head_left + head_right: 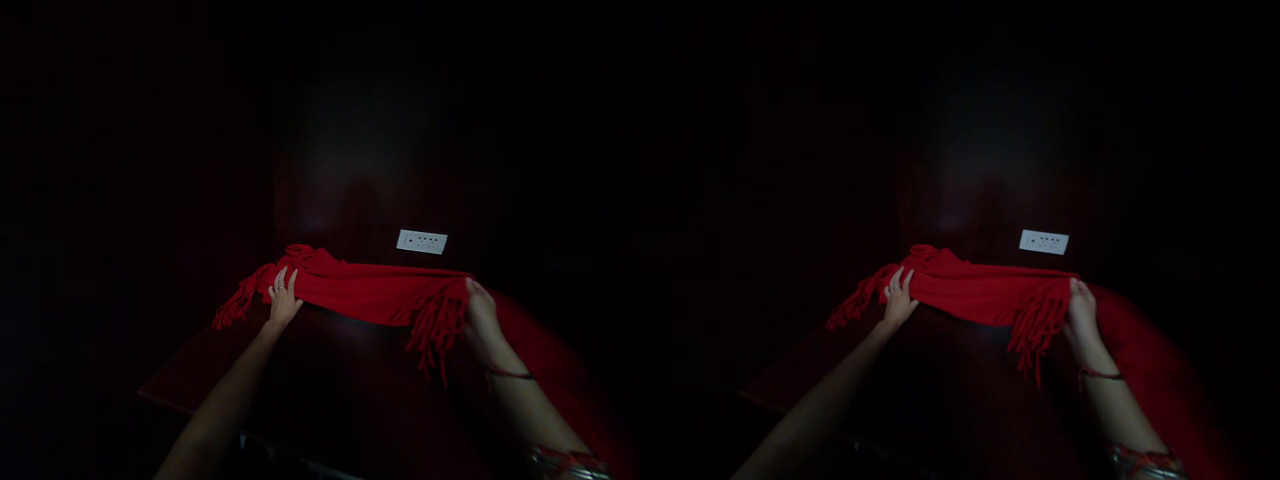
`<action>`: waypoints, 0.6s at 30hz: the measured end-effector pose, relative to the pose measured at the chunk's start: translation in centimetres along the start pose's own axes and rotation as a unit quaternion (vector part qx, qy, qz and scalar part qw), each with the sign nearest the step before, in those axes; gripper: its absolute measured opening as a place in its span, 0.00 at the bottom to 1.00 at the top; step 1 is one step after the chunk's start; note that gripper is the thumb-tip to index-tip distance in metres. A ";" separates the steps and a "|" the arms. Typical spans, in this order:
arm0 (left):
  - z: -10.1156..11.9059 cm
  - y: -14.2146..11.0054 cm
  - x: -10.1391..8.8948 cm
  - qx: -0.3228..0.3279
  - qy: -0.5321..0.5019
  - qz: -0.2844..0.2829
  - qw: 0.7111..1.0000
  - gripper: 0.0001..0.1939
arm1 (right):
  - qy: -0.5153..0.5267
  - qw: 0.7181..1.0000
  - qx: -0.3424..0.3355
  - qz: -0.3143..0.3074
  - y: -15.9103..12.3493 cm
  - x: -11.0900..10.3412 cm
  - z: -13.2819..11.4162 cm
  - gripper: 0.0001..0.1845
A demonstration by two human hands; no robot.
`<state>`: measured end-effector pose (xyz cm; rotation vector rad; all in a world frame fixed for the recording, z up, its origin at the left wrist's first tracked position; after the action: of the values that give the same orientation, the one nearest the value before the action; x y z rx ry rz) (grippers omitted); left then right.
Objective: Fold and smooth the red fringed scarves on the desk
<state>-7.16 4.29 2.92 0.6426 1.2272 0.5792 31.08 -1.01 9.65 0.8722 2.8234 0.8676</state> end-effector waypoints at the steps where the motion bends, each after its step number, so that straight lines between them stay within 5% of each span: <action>1: 0.6 -0.2 -0.2 0.024 -0.001 -0.013 1.000 0.31 | 0.027 0.998 0.029 0.055 0.5 -2.7 -0.6 0.08; 5: 4.2 -2.0 -0.7 0.173 -0.068 -0.095 0.978 0.23 | -0.044 0.973 0.018 0.224 1.8 -10.2 -4.0 0.12; 8: 9.1 -4.5 -1.0 0.281 -0.174 -0.167 0.929 0.19 | -0.176 0.963 -0.036 0.203 1.1 -10.4 -5.4 0.16; 10: 12.9 -6.0 -1.8 0.310 -0.258 -0.185 0.896 0.18 | -0.228 0.965 -0.074 0.107 -0.5 -8.0 -5.3 0.19; 11: 14.7 -6.5 -2.2 0.316 -0.296 -0.193 0.881 0.17 | -0.277 0.954 -0.111 -0.019 -1.6 -5.7 -5.0 0.21; 13: 17.4 -6.8 -3.0 0.308 -0.354 -0.221 0.855 0.13 | -0.317 0.893 -0.150 -0.282 -4.9 -1.2 -3.6 0.26; 15: 18.1 -6.3 -3.2 0.292 -0.379 -0.242 0.844 0.11 | -0.321 0.815 -0.136 -0.463 -8.4 2.0 -1.9 0.30; 18: 15.2 -4.7 -2.5 0.268 -0.342 -0.207 0.877 0.16 | -0.364 0.768 -0.102 -0.517 -11.1 4.1 0.0 0.33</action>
<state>7.28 -2.75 4.36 0.9109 0.7914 -0.3631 22.06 -6.38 4.11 -0.3743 1.9325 0.4550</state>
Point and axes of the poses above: each hand's wrist, its own y-axis towards the middle knuckle, its own x-axis out of the palm, z = x × y, the point moved 4 cm from there along y, towards the middle knuckle, and after that the axes turned 2 degrees about y, right-handed, at the moved point
